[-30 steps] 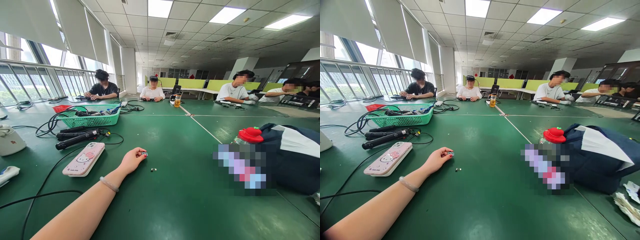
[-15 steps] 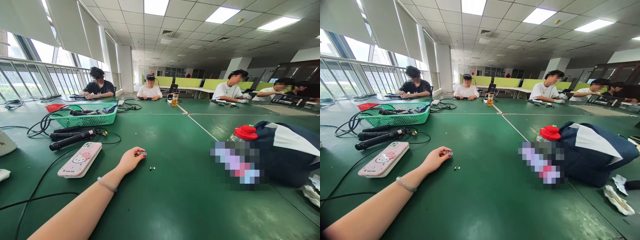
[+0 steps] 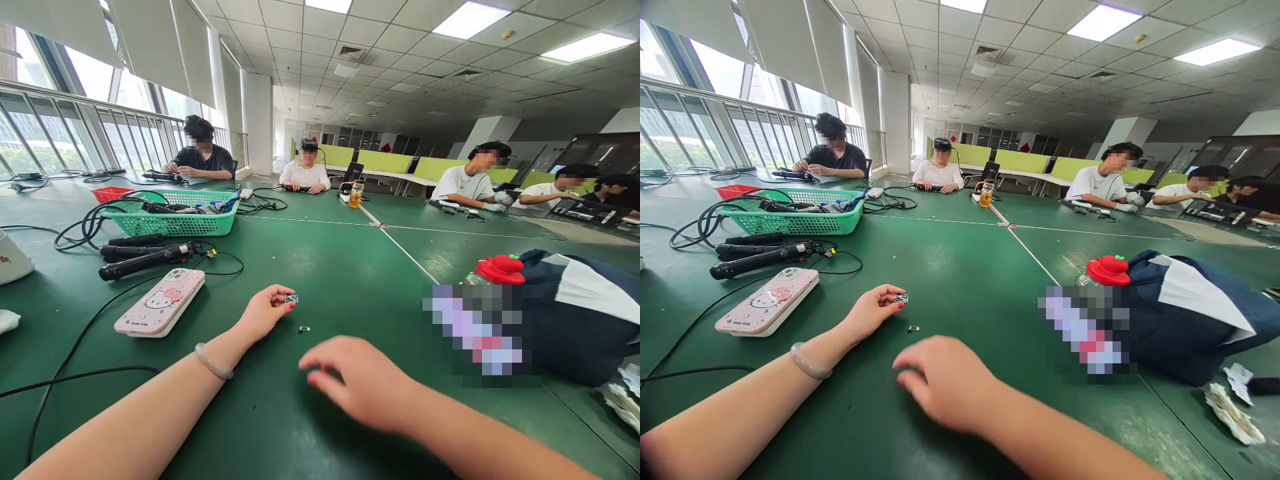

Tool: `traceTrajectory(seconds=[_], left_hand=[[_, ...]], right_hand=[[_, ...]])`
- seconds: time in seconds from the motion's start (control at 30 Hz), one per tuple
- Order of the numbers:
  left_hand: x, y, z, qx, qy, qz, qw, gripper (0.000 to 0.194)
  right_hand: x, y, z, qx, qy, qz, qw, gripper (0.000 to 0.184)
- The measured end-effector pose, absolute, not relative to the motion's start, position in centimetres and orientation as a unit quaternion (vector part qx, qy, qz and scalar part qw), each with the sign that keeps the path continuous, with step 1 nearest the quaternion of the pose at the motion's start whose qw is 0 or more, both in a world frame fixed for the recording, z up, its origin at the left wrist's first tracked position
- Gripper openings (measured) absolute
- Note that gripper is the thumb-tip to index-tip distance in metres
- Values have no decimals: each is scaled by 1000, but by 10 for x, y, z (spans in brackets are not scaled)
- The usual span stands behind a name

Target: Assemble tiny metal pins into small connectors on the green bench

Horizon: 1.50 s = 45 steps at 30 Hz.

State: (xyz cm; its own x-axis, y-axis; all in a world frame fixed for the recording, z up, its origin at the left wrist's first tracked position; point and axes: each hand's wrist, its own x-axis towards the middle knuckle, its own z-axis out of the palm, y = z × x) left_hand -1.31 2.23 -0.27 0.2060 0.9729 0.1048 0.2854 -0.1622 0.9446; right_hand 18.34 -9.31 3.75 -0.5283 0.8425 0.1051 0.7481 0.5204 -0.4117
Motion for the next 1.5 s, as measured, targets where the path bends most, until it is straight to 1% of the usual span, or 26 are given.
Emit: traceTrajectory(seconds=[0.1, 0.17, 0.23, 0.4, 0.5, 0.67, 0.87, 1.03, 1.17, 1.33, 1.5], left_hand=[[-11, 21, -3, 641, 483, 400, 443, 37], [-11, 20, -3, 636, 487, 397, 449, 36], [-11, 21, -3, 631, 491, 395, 452, 35], [-10, 22, -3, 635, 488, 377, 465, 34], [-10, 22, -4, 636, 486, 367, 474, 32], [-11, 24, -8, 635, 476, 367, 485, 34], [-10, 24, -8, 642, 468, 365, 486, 32], [-8, 20, -5, 672, 478, 339, 452, 31], [-8, 16, -2, 685, 483, 335, 431, 30], [-7, 14, 2, 672, 474, 355, 445, 27], [-5, 14, 1, 650, 436, 388, 487, 27]], right_hand=[[168, -38, 34, -493, -853, 116, 123, 19], [162, -20, 24, -516, -842, 77, 135, 21], [161, -14, 12, -513, -843, 63, 147, 24], [168, -13, -4, -490, -851, 87, 166, 23], [169, -10, -6, -484, -852, 99, 177, 21], [165, -10, -4, -473, -850, 109, 204, 19], [167, -11, 1, -478, -824, 124, 278, 18], [166, -12, 0, -487, -793, 145, 337, 17], [164, -12, -1, -466, -786, 148, 378, 17], [164, -10, -3, -427, -796, 135, 408, 25], [164, -10, -4, -412, -796, 111, 430, 20]])
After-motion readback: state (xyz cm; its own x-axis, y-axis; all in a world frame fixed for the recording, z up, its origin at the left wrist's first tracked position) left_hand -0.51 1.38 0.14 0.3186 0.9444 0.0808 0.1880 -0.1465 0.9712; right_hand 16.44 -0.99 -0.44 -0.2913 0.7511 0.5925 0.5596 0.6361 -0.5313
